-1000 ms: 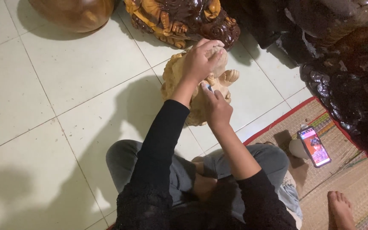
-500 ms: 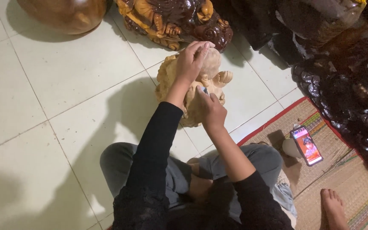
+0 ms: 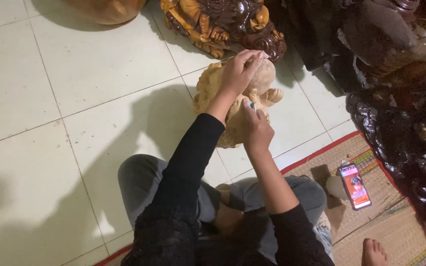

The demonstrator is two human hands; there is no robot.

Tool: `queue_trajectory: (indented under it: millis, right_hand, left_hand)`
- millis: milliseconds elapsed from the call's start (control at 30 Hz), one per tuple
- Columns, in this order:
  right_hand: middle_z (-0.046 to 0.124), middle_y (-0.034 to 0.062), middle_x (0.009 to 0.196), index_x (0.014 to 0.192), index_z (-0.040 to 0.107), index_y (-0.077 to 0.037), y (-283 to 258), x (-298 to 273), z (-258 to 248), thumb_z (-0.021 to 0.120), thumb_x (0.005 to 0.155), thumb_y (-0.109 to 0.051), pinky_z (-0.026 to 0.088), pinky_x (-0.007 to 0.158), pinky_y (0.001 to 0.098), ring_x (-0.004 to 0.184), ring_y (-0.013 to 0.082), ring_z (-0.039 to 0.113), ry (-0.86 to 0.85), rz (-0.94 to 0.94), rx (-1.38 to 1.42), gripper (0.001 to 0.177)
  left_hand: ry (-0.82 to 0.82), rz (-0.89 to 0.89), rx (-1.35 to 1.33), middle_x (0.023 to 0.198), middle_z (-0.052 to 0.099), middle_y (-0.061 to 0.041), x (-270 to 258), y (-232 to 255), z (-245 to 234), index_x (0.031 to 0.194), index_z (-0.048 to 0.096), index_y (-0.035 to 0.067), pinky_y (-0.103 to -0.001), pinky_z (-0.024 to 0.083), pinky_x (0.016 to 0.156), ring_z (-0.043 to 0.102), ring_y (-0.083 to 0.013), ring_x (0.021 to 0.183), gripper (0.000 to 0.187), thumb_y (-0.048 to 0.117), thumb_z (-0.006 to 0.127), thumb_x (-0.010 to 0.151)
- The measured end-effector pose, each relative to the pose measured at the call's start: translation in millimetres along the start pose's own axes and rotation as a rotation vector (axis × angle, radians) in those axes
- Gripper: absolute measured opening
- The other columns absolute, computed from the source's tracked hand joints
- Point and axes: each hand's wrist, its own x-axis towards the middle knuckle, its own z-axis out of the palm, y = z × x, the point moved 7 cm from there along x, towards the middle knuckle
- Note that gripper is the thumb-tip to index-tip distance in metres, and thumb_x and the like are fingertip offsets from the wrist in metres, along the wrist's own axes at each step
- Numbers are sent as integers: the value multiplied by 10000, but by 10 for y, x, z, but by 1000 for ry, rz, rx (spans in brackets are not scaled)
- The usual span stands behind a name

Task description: Sanding a wooden sculpture by hand using a small piece of sandpaper to smooth the surface.

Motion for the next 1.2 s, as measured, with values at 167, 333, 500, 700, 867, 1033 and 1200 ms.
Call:
queue_trajectory:
  millis: [167, 333, 500, 700, 867, 1033, 1200]
  right_hand:
    - [586, 23, 827, 1381, 653, -241, 64, -604, -76, 675, 920, -53, 404, 455, 340, 532, 182, 498, -62, -46, 100, 498]
    - [640, 20, 837, 1260, 730, -268, 123, -425, -56, 669, 881, -7, 417, 463, 327, 541, 166, 543, -35, -95, 116, 464]
    - [573, 2, 823, 1316, 685, -367, 121, 0, 134, 720, 882, -177, 443, 501, 371, 606, 185, 549, -74, -16, 38, 475]
    - [738, 114, 1117, 1310, 689, -228, 234, -668, -57, 701, 844, 36, 525, 574, 365, 674, 243, 669, 26, -32, 258, 537]
    - [731, -21, 991, 1303, 705, -388, 529, -350, 107, 568, 991, -71, 588, 713, 370, 856, 254, 733, 82, 30, 435, 465]
    - [703, -25, 970, 1358, 679, -333, 495, 353, 148, 559, 994, -33, 587, 770, 400, 912, 241, 720, 156, 41, 450, 487]
    - [632, 16, 912, 1254, 708, -330, 552, 865, 278, 546, 977, -68, 576, 782, 476, 895, 322, 710, 154, 139, 412, 414]
  left_hand:
    - [-4, -32, 20, 1014, 778, -35, 35, -100, 31, 1085, 759, 91, -249, 550, 691, 728, -161, 822, 452, 449, 506, 978]
    - [-12, -16, 49, 1012, 784, -24, 37, -131, 46, 1103, 758, 110, -240, 544, 671, 714, -136, 804, 433, 445, 510, 981]
    - [-51, -81, -59, 804, 776, -3, 84, -274, 100, 1024, 770, 175, -202, 453, 479, 577, -63, 556, 529, 563, 412, 981]
    - [-29, -68, -163, 1002, 814, -43, 70, -150, -4, 969, 780, 140, -311, 612, 836, 782, -174, 883, 692, 650, 314, 977]
    - [181, -44, -12, 946, 776, -107, -145, 1, -177, 978, 785, 120, -426, 517, 951, 728, -306, 971, 506, 410, 389, 1100]
    - [287, 133, 423, 753, 693, -146, -296, 225, -290, 863, 686, 65, -446, 564, 707, 705, -361, 767, 326, 206, 474, 1067]
    - [290, 180, 430, 769, 696, -163, -324, -61, -279, 925, 698, 47, -443, 564, 694, 704, -378, 772, 285, 164, 472, 1053]
